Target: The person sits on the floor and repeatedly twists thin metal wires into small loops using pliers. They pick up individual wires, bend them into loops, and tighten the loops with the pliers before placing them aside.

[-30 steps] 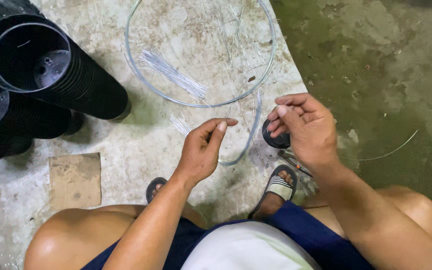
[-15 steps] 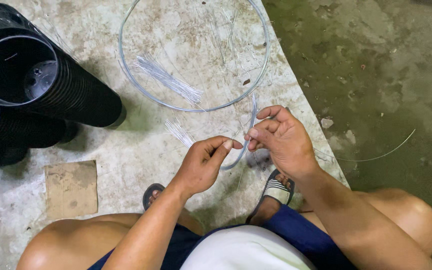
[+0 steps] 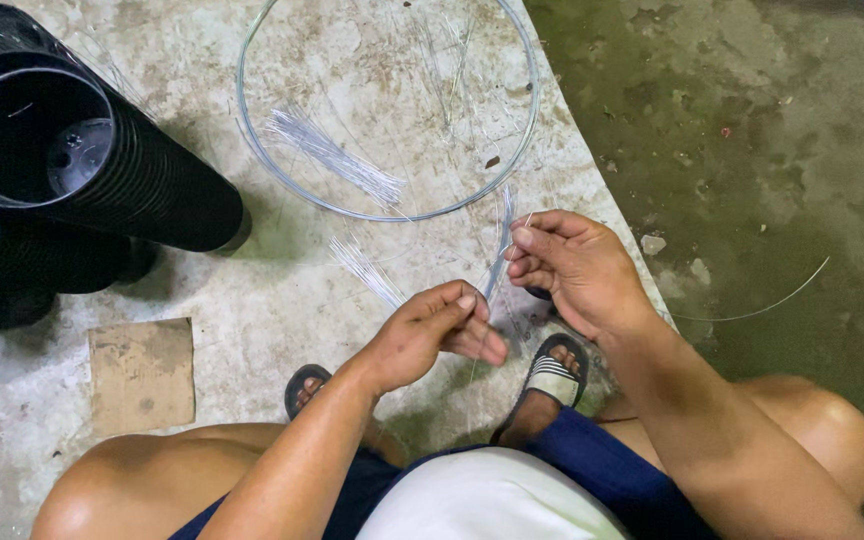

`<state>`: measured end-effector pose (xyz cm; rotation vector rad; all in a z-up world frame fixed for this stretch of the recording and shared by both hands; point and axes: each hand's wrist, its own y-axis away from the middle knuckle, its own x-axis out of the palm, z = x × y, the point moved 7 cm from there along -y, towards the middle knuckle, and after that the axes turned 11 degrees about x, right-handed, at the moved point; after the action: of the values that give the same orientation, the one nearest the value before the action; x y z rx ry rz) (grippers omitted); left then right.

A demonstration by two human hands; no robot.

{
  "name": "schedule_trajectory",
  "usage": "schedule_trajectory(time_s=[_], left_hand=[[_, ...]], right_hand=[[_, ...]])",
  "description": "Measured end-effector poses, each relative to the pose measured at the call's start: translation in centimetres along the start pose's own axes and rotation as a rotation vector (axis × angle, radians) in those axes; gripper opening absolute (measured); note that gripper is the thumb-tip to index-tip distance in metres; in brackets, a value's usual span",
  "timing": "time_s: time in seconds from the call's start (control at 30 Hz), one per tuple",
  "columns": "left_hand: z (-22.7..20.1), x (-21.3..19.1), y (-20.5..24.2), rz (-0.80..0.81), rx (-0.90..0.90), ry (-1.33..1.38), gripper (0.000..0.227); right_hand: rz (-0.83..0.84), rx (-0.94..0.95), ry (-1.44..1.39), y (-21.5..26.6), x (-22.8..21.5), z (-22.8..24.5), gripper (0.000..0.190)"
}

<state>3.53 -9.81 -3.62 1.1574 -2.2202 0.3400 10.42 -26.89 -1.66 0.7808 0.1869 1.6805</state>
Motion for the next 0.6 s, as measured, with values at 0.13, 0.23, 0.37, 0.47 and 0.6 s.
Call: schedule_trajectory(time_s=[0.13,0.23,0.37,0.47,0.6], left_hand=[[0.0,0.1,0.1,-0.137,-0.066,-0.171,0.032],[-0.5,0.0,0.2,-0.222,-0.053,-0.251,0.036],[-0.2,-0.1,0.2,-0.189,-0.097,-0.202,0.037],[0.5,-0.8,0.5,-0.179,-0.17,-0.042,0.035],[1.1,-1.4,0.6,-0.167,-0.202,0.073,0.031]], right_hand=[[-0.105,-0.062,0.076,-0.6,-1.1,0.6,0.015],[-0.191,-0.148,0.13,-0.7,-1.7,1.9,0.015],[-0.238,-0.209,0.206,-1.1,-2.3,3.4,0.009],[-0.232,-0.241,0.194,-1.6,-3.4,4.5,0.006],[-0.219,-0.262,0.177,-2.6,-5.3,5.0,0.006]])
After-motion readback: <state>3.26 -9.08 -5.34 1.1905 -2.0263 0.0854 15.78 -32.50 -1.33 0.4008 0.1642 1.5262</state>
